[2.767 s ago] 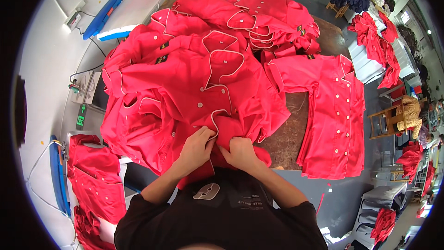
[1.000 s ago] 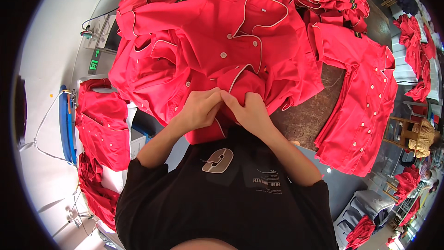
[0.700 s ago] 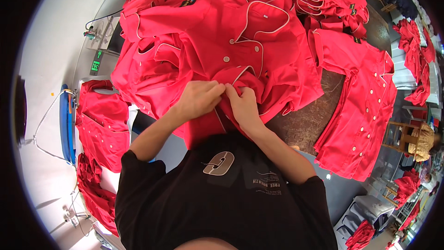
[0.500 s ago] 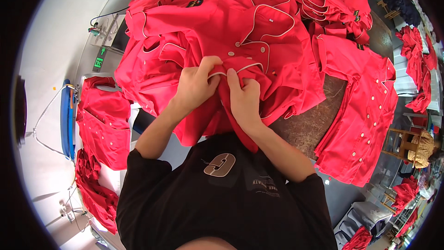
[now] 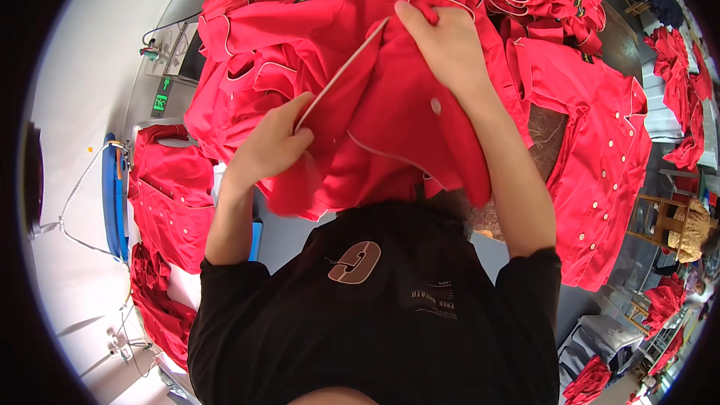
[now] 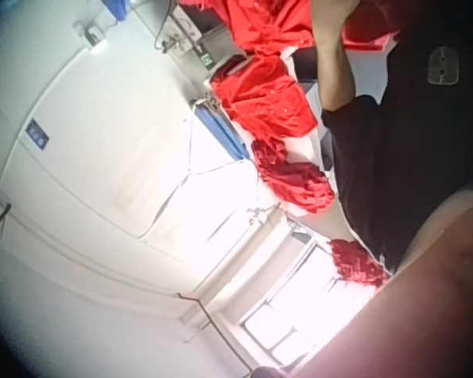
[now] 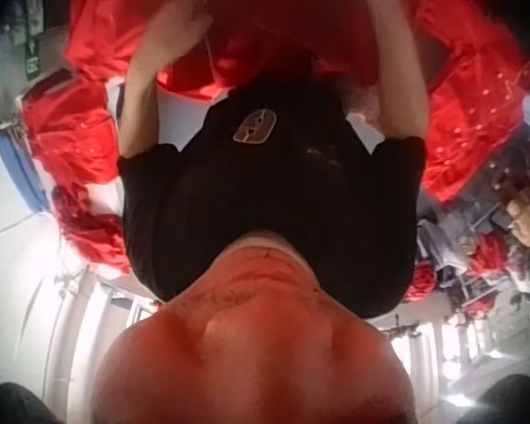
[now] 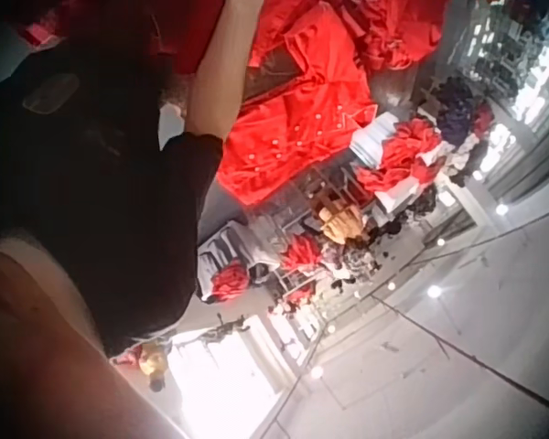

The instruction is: Folding and stacking red jackets on an industrial workbench.

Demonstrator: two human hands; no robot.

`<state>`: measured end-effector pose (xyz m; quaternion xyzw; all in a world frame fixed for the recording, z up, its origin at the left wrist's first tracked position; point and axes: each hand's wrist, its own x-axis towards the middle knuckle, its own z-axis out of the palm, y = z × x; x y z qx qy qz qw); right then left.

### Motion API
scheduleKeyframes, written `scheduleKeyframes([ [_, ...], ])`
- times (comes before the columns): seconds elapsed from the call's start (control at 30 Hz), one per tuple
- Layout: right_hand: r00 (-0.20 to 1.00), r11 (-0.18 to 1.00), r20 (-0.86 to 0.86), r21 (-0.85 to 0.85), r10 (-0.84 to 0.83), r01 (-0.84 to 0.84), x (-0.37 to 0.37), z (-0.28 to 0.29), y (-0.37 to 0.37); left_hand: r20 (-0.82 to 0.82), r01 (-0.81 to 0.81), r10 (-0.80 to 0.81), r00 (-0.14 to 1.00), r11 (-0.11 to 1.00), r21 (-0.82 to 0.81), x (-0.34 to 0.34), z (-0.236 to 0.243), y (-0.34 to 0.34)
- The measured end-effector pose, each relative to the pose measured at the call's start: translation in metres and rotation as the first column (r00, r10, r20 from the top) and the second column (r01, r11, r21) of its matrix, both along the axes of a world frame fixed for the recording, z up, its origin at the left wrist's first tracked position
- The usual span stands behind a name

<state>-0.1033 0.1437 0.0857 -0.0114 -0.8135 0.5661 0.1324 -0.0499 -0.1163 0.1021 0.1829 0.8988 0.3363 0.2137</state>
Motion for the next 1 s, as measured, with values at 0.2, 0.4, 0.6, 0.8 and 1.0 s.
scheduleKeyframes([
  [0.2,0.823,0.845,0.466,-0.534,0.324,-0.03,-0.019,-0.068,0.011,-0.407,-0.243,0.239,0.881,0.969,0.042,-0.057,-0.073,-0.02],
  [0.4,0.949,0.982,0.298,-0.184,0.106,-0.052,0.078,-0.076,0.009,-0.32,-0.297,0.246,0.915,0.947,-0.12,-0.055,-0.079,-0.028],
  [0.6,0.813,0.957,0.513,-0.066,0.277,-0.284,0.106,-0.087,-0.019,-0.429,-0.191,0.099,0.898,0.966,-0.176,-0.049,-0.072,-0.053],
  [0.8,0.902,0.984,0.397,-0.016,0.169,-0.178,0.103,-0.087,-0.027,-0.527,-0.134,0.02,0.85,0.975,-0.179,-0.034,-0.054,-0.073],
  [1.0,0.833,0.684,0.513,-0.685,0.208,0.251,0.113,-0.046,-0.024,0.148,-0.091,0.051,0.988,0.957,0.277,-0.028,-0.042,-0.079],
])
